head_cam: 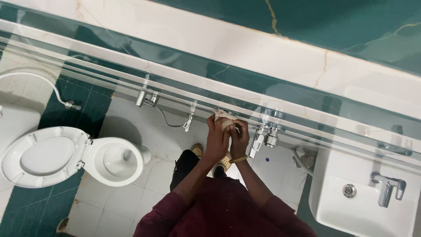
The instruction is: The person wipes silver bathroom fixtures mounted on a wall with a cloth, cleaning different taps and handles in sequence.
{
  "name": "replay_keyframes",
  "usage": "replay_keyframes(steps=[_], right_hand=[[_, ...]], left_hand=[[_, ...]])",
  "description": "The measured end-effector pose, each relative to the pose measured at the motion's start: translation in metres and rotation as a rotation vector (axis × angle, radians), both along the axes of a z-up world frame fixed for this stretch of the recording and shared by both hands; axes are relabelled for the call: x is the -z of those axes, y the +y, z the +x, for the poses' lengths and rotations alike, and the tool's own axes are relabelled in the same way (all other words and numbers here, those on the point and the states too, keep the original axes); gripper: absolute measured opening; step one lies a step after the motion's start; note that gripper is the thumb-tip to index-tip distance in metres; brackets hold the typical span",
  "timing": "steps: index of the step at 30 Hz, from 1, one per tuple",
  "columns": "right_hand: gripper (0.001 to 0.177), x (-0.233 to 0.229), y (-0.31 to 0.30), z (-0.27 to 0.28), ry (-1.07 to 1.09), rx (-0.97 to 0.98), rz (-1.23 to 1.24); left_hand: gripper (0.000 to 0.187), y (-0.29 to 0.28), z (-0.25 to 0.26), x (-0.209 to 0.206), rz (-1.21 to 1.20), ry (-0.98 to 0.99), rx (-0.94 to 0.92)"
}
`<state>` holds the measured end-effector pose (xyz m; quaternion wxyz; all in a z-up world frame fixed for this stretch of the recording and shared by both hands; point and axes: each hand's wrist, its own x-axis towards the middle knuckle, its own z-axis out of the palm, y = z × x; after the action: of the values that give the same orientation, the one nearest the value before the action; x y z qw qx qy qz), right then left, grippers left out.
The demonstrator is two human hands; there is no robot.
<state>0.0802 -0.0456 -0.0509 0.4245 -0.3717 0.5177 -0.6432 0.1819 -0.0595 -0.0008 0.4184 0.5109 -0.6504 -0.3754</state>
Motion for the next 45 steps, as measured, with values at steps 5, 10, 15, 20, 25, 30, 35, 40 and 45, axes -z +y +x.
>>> replay_keyframes(steps=[5, 10, 15, 20, 25, 30, 35, 40, 45], right_hand=[[0.021, -0.033, -0.002, 0.006, 0.314, 0.054, 0.162], [0.026, -0.056, -0.003, 0.035, 0.835, 0.100, -0.037], [0.015, -0.003, -0.013, 0.036, 0.792, 0.243, -0.178], [0.030, 0.047, -0.017, 0.046, 0.025, 0.256, -0.057], [0.035, 0.045, -0.011, 0.046, 0.140, 0.277, 0.096], [0.022, 0.008, -0.017, 0.057, 0.301, 0.470, 0.135], [0.020, -0.042, -0.016, 0.058, 0.631, 0.493, 0.024], [0.028, -0.041, -0.017, 0.057, 0.717, 0.470, 0.039], [0.032, -0.009, -0.008, 0.048, 0.652, 0.501, 0.062]], left_hand=[[0.041, -0.005, 0.009, 0.042, 0.182, 0.271, 0.039], [0.044, -0.025, 0.027, 0.080, 0.665, 0.683, 0.099], [0.038, -0.032, 0.032, 0.054, 0.496, 0.391, 0.113], [0.056, -0.027, 0.038, -0.011, 0.042, -0.073, 0.392], [0.051, -0.031, 0.033, 0.025, 0.454, 0.458, 0.387], [0.057, -0.037, 0.042, 0.062, 0.641, 0.745, 0.343], [0.064, -0.021, 0.033, 0.023, 0.468, 0.530, 0.207], [0.077, -0.024, 0.035, 0.003, 0.559, 0.374, 0.274], [0.077, -0.023, 0.036, 0.003, 0.445, 0.391, 0.310]])
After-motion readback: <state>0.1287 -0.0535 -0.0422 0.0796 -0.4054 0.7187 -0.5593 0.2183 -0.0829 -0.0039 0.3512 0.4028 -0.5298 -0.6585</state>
